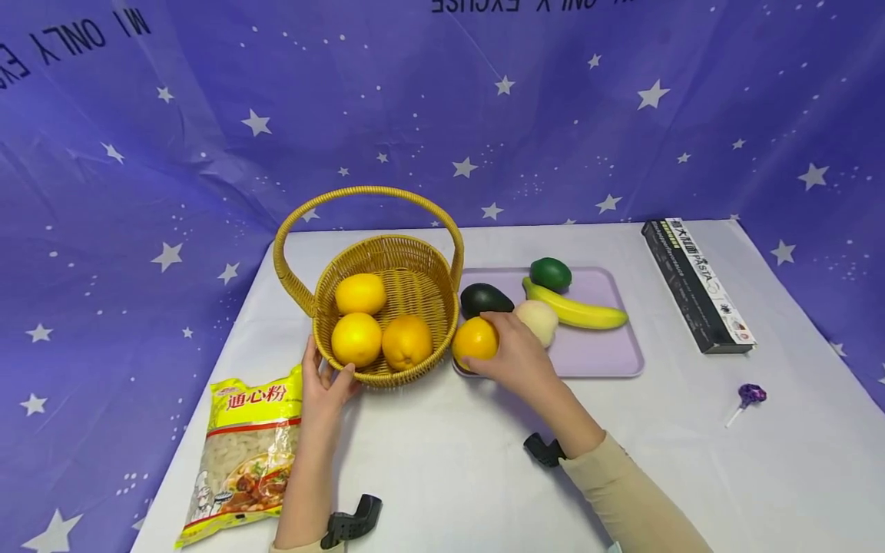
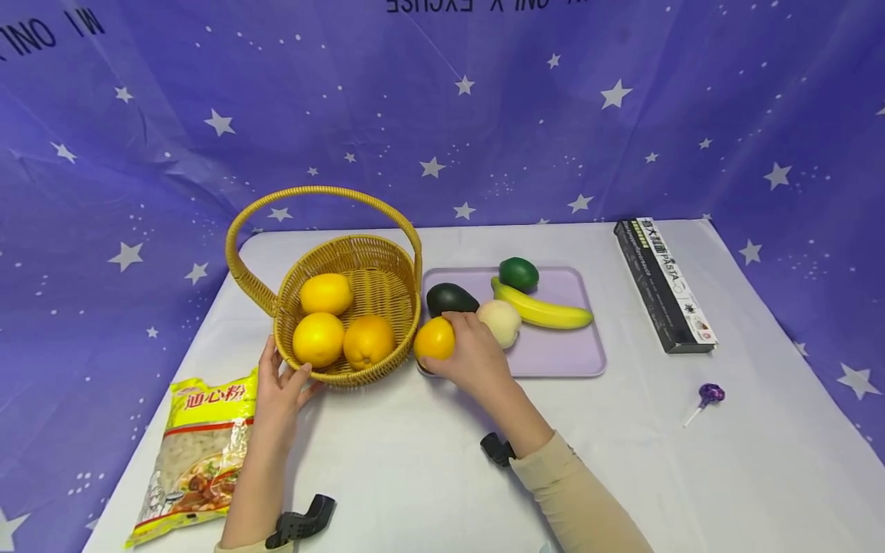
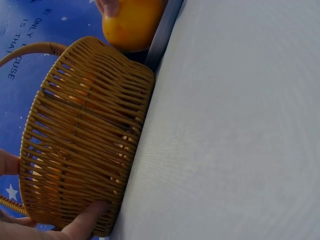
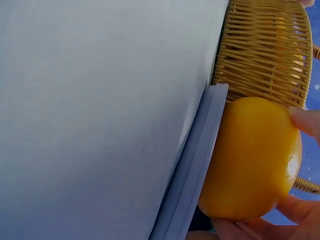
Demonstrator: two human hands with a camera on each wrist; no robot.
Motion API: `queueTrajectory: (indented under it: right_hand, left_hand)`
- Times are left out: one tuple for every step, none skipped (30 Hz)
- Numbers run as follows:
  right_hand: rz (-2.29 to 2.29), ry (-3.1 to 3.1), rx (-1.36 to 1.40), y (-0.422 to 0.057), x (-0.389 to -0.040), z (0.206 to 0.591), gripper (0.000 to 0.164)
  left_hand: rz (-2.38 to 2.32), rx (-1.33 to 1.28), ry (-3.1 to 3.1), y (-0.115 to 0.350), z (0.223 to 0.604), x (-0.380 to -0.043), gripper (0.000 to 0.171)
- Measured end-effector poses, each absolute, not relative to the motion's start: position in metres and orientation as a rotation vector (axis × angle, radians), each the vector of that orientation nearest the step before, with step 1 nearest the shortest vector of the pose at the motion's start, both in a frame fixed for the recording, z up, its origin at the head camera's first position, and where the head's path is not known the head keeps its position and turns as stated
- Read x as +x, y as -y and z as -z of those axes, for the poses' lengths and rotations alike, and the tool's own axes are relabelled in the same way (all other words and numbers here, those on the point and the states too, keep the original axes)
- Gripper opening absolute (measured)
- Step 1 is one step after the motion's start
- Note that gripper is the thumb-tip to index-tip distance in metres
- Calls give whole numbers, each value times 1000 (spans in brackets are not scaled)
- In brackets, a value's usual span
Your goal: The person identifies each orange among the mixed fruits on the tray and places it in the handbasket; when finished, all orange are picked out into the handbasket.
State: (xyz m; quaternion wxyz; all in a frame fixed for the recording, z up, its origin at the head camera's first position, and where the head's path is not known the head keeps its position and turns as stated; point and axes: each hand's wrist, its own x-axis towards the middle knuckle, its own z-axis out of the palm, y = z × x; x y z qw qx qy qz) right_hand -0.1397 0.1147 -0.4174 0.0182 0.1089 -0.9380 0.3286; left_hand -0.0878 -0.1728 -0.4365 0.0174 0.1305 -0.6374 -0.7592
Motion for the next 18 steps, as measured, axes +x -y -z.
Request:
queueTrajectory:
  right_hand:
    - [-1026, 2915, 327, -115, -140, 416, 78]
    - [-1036, 2915, 316, -116, -139, 413, 78]
    - [-1050, 2912, 307, -117, -139, 410, 78]
    - [-1068, 2905, 297, -118, -138, 407, 78]
    - [-1082, 2894, 290, -119, -137, 403, 78]
    - [-1096, 2882, 285, -120, -137, 398, 78]
    - [-1107, 2864, 286, -121, -136, 393, 78]
    - [-1116, 2846, 286, -122, -135, 389, 77]
    - [-1119, 2830, 291, -122, -135, 384, 77]
    - [-1126, 2811, 301, -121, -135, 379, 76]
    - [-1141, 2789, 319, -120, -135, 375, 76]
    - [-1161, 2769, 337, -118, -135, 371, 75]
    - [-1170, 2750, 360, -115, -136, 368, 75]
    - [-1185, 2736, 383, -112, -138, 365, 75]
    - [-1204, 2723, 410, -107, -140, 362, 75]
    - [-1221, 2712, 436, -103, -142, 360, 75]
    - [-1237, 2705, 455, -97, -146, 358, 76]
    - [-1249, 2708, 465, -92, -149, 357, 76]
  left_hand:
    - [2361, 411, 1977, 173, 436, -88, 83]
    - [2362, 414, 1976, 173, 436, -88, 83]
    - [2366, 419, 1973, 173, 436, -88, 83]
    - [2367, 421, 1972, 172, 435, -88, 83]
    - [2365, 428, 1974, 172, 435, -88, 83]
    - [2364, 433, 1976, 172, 435, -88, 83]
    - [2363, 436, 1978, 172, 435, -88, 83]
    - [2364, 438, 1978, 172, 435, -88, 83]
    - [2366, 441, 1978, 172, 434, -88, 82]
    - [2366, 444, 1979, 172, 434, -88, 82]
    - [2368, 446, 1979, 172, 434, -88, 82]
    - [2368, 447, 1978, 172, 434, -88, 82]
    - [2371, 446, 1974, 172, 434, -88, 82]
    - [2371, 446, 1973, 172, 434, -88, 82]
    - [2371, 447, 1972, 171, 434, -88, 82]
    - [2371, 446, 1971, 171, 434, -88, 82]
    - [2372, 445, 1968, 171, 435, -88, 82]
    - [2373, 444, 1967, 171, 435, -88, 82]
